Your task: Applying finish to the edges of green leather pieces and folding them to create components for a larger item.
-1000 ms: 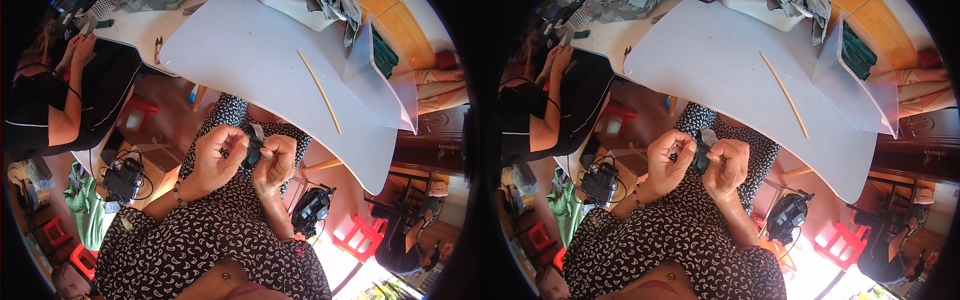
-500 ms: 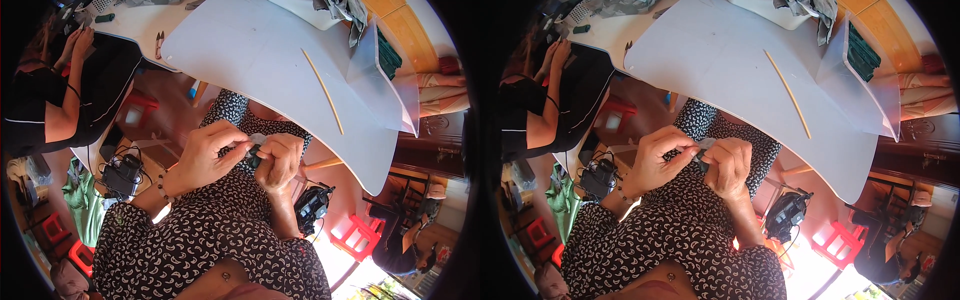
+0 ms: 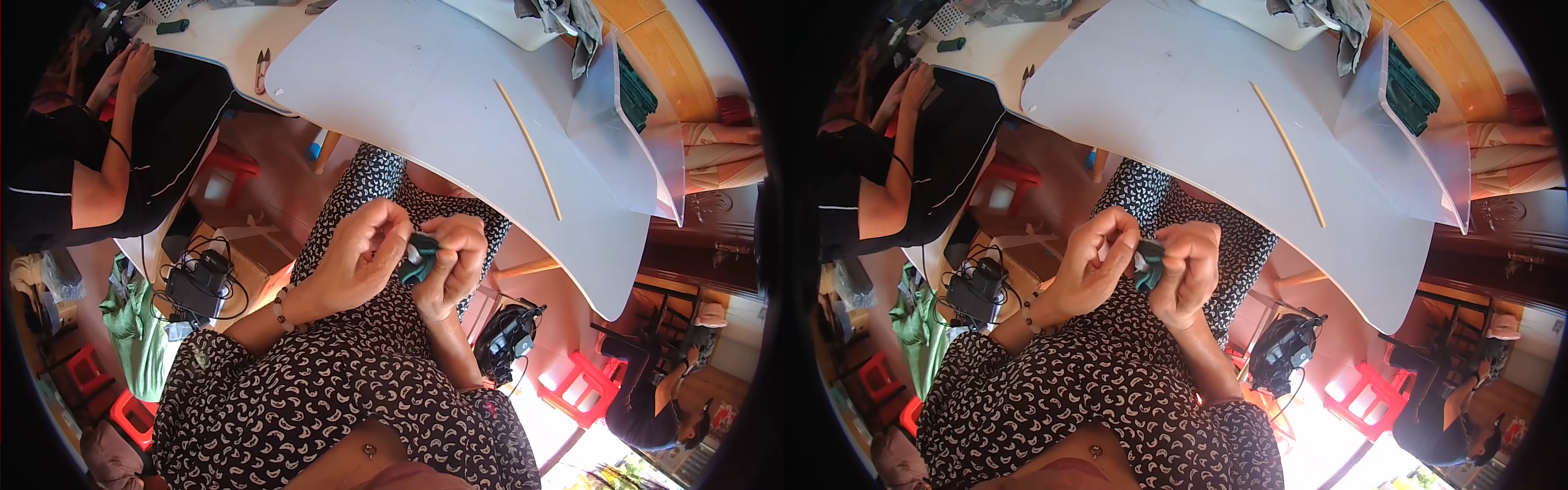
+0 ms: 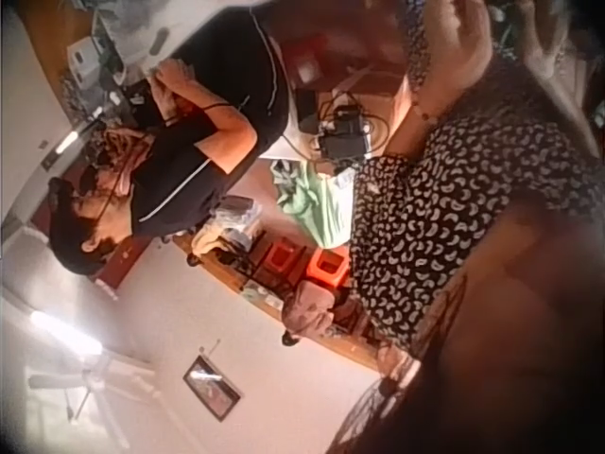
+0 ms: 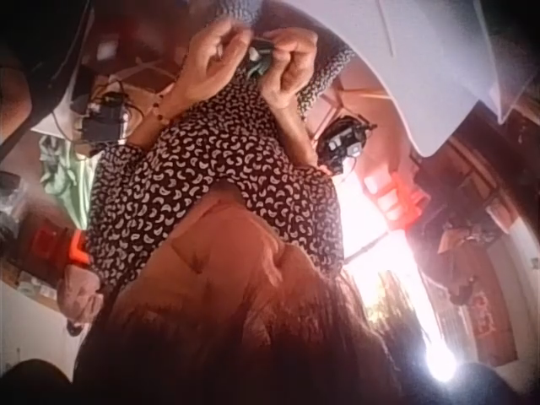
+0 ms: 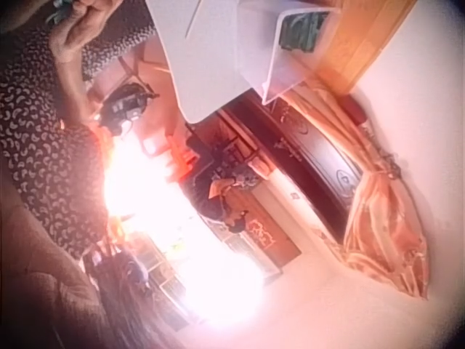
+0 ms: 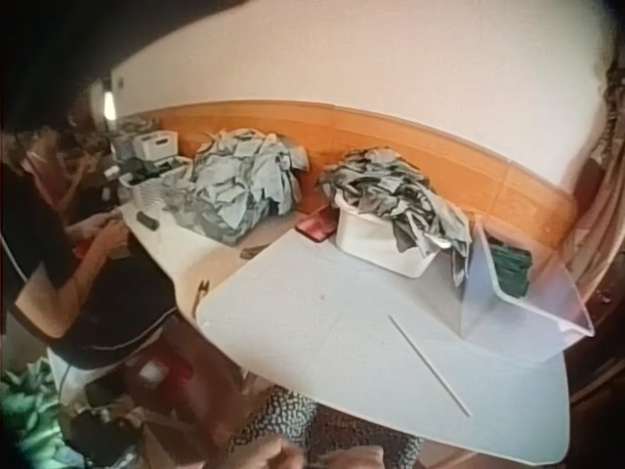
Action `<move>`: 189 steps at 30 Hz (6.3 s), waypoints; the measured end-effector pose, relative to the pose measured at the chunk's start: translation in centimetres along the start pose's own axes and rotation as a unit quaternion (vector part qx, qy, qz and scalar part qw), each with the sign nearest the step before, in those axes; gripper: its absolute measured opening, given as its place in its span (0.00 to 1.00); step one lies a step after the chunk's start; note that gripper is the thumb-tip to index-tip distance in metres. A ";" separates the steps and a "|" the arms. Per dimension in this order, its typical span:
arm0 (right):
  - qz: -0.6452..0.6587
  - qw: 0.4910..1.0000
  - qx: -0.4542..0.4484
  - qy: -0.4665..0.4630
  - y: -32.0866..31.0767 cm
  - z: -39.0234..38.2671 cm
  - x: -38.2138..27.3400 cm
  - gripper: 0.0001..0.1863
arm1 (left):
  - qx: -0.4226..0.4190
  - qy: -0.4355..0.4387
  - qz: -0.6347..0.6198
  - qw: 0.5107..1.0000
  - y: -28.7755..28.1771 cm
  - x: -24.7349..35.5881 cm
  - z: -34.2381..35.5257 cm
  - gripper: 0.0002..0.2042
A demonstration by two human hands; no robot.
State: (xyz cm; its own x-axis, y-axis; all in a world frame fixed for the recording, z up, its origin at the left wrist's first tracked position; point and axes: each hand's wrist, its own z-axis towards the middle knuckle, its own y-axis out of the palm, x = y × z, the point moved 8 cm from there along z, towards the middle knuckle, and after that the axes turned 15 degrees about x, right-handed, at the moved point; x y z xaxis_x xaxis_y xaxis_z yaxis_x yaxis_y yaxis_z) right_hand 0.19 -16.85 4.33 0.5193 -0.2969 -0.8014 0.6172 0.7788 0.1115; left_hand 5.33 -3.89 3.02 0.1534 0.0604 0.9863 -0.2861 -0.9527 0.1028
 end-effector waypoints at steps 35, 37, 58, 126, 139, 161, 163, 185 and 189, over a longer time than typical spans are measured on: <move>-0.242 0.966 -0.092 0.022 -0.6 2.9 -0.5 0.09 | 0.089 0.414 0.215 0.880 0.2 4.3 0.3 0.11; -0.240 0.965 -0.092 0.039 -0.6 2.6 -0.3 0.08 | 0.104 0.414 0.233 0.874 0.1 3.7 0.3 0.14; 0.349 0.760 -0.070 0.544 1.2 -3.2 6.0 0.09 | -0.009 0.000 -0.005 1.000 -0.6 -1.2 1.8 0.02; 0.305 0.744 -0.031 0.594 0.6 -1.5 5.0 0.12 | 0.008 -0.101 -0.209 0.973 -3.9 -3.9 1.5 0.13; 0.091 0.858 -0.138 0.486 1.2 0.9 4.8 0.14 | 0.045 0.095 0.091 0.990 -1.4 0.6 1.7 0.06; -0.174 0.975 -0.101 0.099 -0.4 1.3 1.1 0.08 | 0.134 0.043 -0.088 0.986 -1.5 -2.3 0.7 0.08; -0.185 0.970 -0.096 0.122 -0.1 1.2 1.4 0.07 | 0.131 0.047 -0.089 0.986 -1.5 -3.0 0.3 0.08; -0.142 0.948 -0.162 0.233 1.4 0.5 2.9 0.01 | 0.056 0.447 0.397 0.800 -1.7 3.7 0.4 0.13; -0.125 0.947 -0.161 0.248 1.6 0.5 2.9 0.01 | 0.020 0.436 0.377 0.817 -1.1 3.4 0.7 0.13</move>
State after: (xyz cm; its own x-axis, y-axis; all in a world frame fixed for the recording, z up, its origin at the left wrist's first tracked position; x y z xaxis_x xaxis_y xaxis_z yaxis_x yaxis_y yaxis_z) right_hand 2.94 -16.73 2.47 -0.0095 -0.2599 -0.9656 0.4307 0.8704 -0.2385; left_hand 6.80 -2.85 6.19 -0.7895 -0.3753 0.4856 0.0459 -0.8251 -0.5631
